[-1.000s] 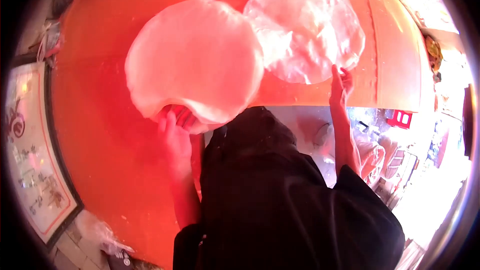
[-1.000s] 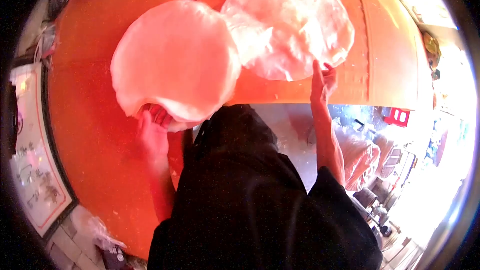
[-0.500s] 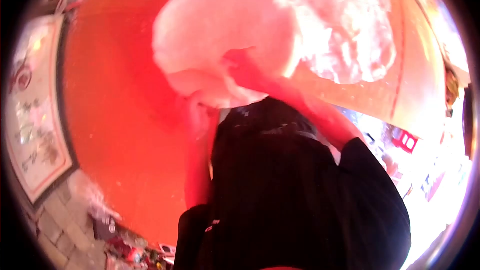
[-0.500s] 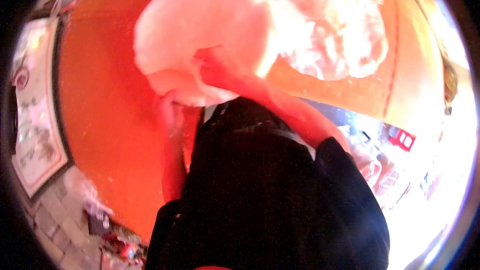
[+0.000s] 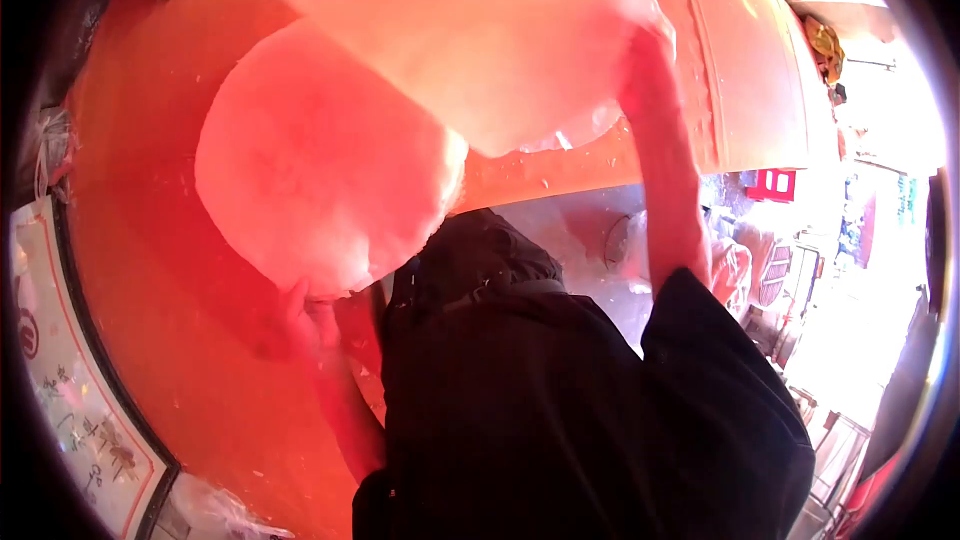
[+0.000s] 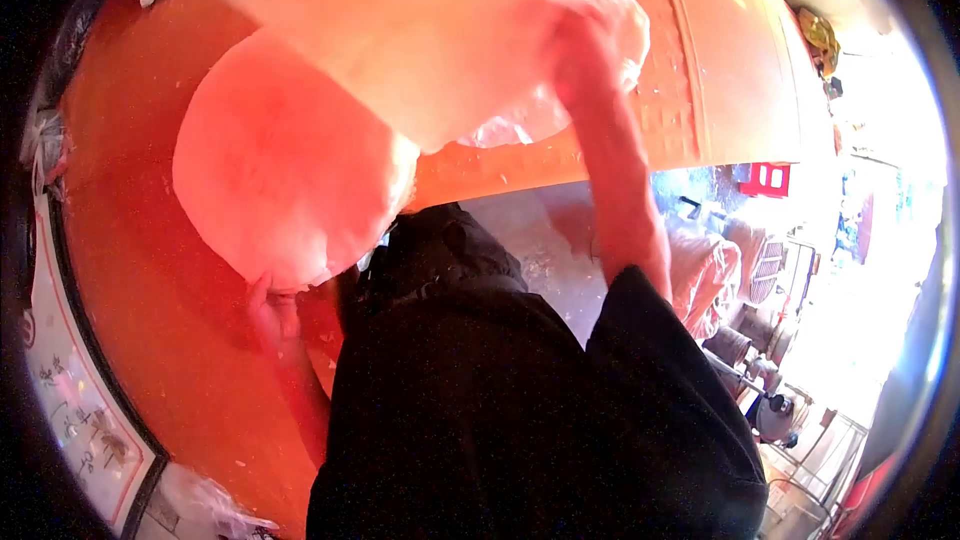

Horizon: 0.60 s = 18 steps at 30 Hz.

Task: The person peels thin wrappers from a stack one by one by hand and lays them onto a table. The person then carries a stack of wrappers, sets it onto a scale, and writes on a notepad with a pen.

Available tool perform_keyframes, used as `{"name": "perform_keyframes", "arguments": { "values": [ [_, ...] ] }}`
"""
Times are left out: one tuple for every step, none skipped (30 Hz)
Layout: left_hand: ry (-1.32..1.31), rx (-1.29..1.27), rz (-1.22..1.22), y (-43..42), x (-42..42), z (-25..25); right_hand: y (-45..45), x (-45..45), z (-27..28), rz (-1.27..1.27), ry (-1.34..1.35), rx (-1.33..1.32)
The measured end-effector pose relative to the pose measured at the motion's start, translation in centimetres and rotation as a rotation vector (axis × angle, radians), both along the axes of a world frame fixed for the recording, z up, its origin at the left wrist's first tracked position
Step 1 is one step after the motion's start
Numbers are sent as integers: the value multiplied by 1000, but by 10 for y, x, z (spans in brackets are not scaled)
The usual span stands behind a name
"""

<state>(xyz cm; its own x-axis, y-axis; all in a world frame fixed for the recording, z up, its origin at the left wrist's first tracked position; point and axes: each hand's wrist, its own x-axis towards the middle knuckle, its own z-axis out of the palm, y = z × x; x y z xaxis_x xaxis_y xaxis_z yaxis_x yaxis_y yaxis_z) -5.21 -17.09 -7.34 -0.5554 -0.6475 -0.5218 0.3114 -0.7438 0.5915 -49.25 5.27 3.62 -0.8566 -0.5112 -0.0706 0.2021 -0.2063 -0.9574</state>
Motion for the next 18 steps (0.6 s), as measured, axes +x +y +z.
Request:
{"name": "perform_keyframes", "arguments": {
  "values": [
    [-26, -7, -6, 1, -1, 1, 21, 8, 9, -356, -119, -44],
    [-22, -1, -14, 1, 0, -3, 58, -4, -3, -398, -125, -17],
    [-35, 14, 5, -2, 3, -8, 98, -13, -30, -427, -150, 26],
    [-48, 30, 22, -2, 4, -11, 132, -16, -53, -469, -185, 69],
    [-45, 38, 10, 0, 4, -10, 163, -15, -78, -503, -239, 114],
    [-59, 16, 21, 2, 3, -7, 194, -11, -107, -526, -310, 159],
    [-71, -10, 38, 2, 1, -4, 225, -1, -138, -533, -392, 199],
    [-69, -8, 36, 3, -1, -1, 260, 15, -169, -516, -491, 233],
    [-120, -12, 54, 4, -3, 3, 255, 41, -160, -528, -623, 285],
    [-170, -17, 75, 5, -6, 7, 269, 60, -177, -409, -689, 407],
    [-170, -17, 77, 9, -14, 17, 200, 97, -112, -532, -705, 625],
    [-167, -79, 88, 15, -23, 32, 168, 117, -93, -393, -601, 708],
    [-165, -143, 99, 16, -29, 40, 139, 130, -81, -252, -495, 783],
    [-168, -150, 100, 14, -30, 42, 101, 139, -68, -59, -313, 812],
    [-153, -187, 23, 10, -29, 44, 61, 149, -52, 133, -128, 830],
    [-137, -224, -53, 7, -30, 46, 14, 163, -27, 276, 107, 812],
    [-138, -233, -48, 7, -37, 54, -22, 177, -43, 463, 174, 565],
    [-126, -238, -49, 10, -47, 66, -57, 192, -34, 521, 240, 469]
  ]
}}
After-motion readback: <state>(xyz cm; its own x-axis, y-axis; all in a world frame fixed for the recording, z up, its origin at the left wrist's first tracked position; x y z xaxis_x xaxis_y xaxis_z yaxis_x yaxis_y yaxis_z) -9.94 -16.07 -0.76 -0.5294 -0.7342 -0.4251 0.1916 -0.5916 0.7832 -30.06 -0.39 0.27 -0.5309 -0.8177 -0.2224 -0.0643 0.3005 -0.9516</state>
